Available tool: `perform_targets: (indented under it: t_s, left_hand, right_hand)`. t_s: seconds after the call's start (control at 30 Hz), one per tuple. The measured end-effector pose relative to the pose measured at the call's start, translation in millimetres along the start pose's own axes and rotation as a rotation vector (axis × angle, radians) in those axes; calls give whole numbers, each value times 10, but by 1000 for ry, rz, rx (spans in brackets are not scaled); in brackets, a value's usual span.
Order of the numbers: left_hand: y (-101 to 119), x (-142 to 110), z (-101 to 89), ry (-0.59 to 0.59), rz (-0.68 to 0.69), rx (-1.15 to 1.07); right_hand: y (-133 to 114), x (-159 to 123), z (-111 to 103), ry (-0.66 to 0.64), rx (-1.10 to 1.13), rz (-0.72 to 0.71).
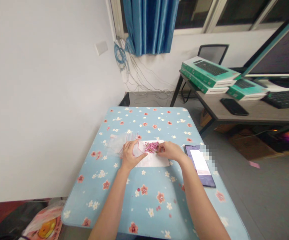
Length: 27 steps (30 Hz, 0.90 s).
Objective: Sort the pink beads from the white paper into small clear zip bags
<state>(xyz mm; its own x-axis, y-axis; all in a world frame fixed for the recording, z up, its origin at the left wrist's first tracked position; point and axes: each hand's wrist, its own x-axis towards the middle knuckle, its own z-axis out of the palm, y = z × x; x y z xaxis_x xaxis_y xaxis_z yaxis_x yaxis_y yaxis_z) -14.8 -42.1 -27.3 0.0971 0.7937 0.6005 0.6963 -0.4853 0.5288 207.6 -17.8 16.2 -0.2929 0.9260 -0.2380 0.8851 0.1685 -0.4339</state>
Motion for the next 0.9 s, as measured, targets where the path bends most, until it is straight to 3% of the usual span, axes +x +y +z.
perform_targets:
  t_s: [0.2, 0.37, 0.67, 0.9]
  left_hand:
    - [-9, -4, 0, 5, 3, 5]
    - [-24, -12, 16, 1, -3, 13]
    - [-11, -12, 14, -15, -9, 7]
    - [-27, -17, 20, -8, 11, 3]
  right_hand:
    - [7, -1, -11, 31, 25, -24]
    - [-24, -38, -96, 114, 187, -118]
    - [-361, -130, -163, 225, 503, -287]
    - [-527, -98, -63, 212, 519, -315]
